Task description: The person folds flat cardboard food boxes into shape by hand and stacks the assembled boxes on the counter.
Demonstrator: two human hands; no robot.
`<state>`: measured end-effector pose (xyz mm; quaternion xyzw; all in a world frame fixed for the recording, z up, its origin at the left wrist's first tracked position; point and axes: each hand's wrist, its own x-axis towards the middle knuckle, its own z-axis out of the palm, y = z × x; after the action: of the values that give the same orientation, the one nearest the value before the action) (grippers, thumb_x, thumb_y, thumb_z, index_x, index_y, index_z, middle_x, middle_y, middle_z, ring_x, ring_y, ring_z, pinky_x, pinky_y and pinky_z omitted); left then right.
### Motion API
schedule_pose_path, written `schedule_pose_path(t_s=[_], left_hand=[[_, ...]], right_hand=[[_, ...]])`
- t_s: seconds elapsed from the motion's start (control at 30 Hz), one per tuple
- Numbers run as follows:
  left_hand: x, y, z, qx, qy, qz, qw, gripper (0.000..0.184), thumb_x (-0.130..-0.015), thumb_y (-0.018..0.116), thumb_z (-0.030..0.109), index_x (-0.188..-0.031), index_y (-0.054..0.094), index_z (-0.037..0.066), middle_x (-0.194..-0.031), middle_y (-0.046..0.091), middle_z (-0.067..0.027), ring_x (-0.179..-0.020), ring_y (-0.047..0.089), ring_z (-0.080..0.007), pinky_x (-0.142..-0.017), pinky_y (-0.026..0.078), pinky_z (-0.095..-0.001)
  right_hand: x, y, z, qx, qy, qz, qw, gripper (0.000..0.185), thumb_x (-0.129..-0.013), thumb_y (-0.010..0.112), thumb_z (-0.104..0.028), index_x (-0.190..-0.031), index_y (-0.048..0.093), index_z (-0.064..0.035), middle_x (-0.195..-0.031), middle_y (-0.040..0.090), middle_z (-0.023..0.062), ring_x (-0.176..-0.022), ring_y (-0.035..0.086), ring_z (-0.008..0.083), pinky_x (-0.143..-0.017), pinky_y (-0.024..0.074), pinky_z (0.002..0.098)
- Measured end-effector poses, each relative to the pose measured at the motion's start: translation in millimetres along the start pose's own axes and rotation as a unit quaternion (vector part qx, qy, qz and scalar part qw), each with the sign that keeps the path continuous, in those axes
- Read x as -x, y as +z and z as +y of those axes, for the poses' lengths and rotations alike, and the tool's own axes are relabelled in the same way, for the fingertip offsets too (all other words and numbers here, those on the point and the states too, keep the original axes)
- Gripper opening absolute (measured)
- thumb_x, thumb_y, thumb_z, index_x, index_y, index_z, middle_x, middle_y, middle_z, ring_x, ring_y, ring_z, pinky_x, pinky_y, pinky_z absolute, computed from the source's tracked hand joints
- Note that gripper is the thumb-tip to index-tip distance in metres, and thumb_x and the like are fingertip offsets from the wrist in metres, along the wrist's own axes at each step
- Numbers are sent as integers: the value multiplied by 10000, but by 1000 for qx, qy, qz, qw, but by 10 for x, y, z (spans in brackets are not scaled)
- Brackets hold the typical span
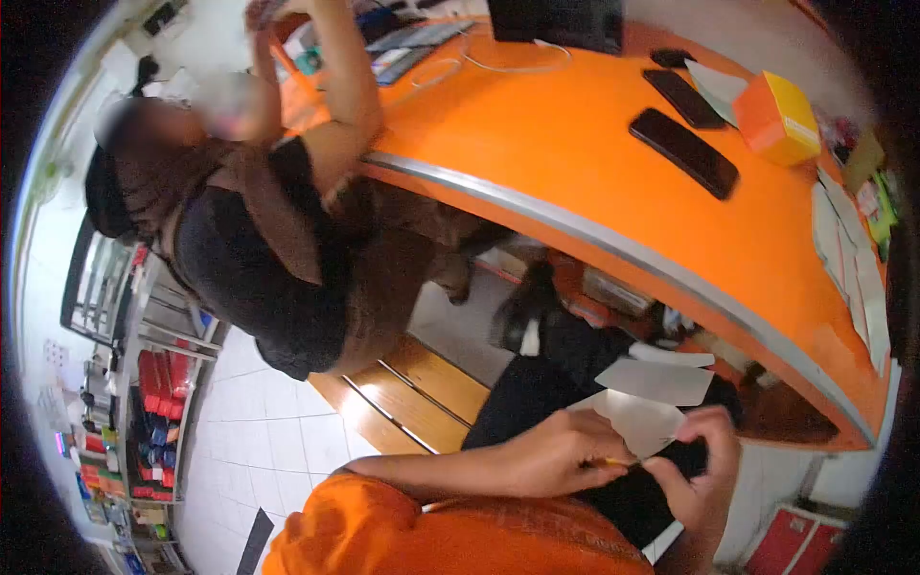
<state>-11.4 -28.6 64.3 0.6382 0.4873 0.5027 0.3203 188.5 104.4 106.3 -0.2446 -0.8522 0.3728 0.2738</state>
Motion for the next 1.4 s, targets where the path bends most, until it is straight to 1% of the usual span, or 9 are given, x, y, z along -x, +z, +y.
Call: schedule_pose_path(t_s=[0.13,0.23,0.33,0.4,0.57,0.83,1.13,1.23,1.4], left_hand=[[160,20,107,-90,91,-12,992,219,-886,790,112,-1073,746,6,-1070,707,-144,-1013,686,-341,-903,555,-424],[196,217,-118,-124,107,-29,986,270,-888,812,120,-1096,683,6,-1205,652,-161,-1185,636,-332,-989,535,-431],[229,361,-338,71,-34,69,994,436,-867,869,145,-1149,555,36,-1250,604,-148,-1221,620,-264,-996,530,-413],[279,444,-450,263,-164,149,939,611,-860,909,208,-1197,413,91,-1254,559,-121,-1222,595,-203,-982,526,-384],[84,265,-440,534,-320,333,708,136,-1060,666,159,-1115,570,81,-1097,680,-57,-1024,689,-176,-881,593,-362],[229,557,-614,265,-179,375,870,146,-999,718,40,-1130,653,36,-1113,684,-53,-1033,657,-149,-881,548,-322],[341,340,-677,348,-85,225,906,370,-926,787,33,-1260,631,47,-1264,630,-89,-1146,623,-186,-957,530,-341],[338,330,-738,363,-79,215,903,444,-902,811,31,-1304,623,50,-1314,612,-101,-1183,612,-199,-982,524,-347],[332,267,-708,366,-79,183,909,568,-862,850,27,-1377,611,56,-1397,582,-121,-1246,593,-220,-1024,513,-357]], right_hand=[[287,154,193,-224,215,-14,951,504,-1033,608,-524,-992,525,-29,-925,544,20,-871,528,148,-805,460,319],[231,443,356,-152,175,39,972,223,-1002,694,-166,-1039,566,13,-889,577,44,-782,582,188,-727,483,319],[150,609,395,27,58,86,994,151,-916,740,-99,-949,637,7,-876,645,150,-842,659,348,-753,516,439],[140,654,333,66,19,52,996,110,-914,716,-49,-995,679,15,-945,651,161,-881,677,365,-770,532,454],[154,865,334,72,-105,8,992,144,-890,763,-31,-1019,712,5,-1001,655,144,-860,689,320,-741,560,416],[59,870,382,-161,23,96,982,103,-910,760,9,-994,699,11,-956,675,120,-800,689,216,-660,537,306],[10,809,413,-405,41,35,912,50,-971,709,11,-1000,680,40,-940,628,55,-763,588,105,-660,498,294],[-12,721,411,-427,45,-27,903,33,-962,708,29,-990,690,35,-936,633,79,-829,596,104,-700,475,267],[-98,481,338,-132,-100,-48,985,103,-919,768,-19,-980,687,2,-971,619,126,-853,624,188,-737,501,284]])
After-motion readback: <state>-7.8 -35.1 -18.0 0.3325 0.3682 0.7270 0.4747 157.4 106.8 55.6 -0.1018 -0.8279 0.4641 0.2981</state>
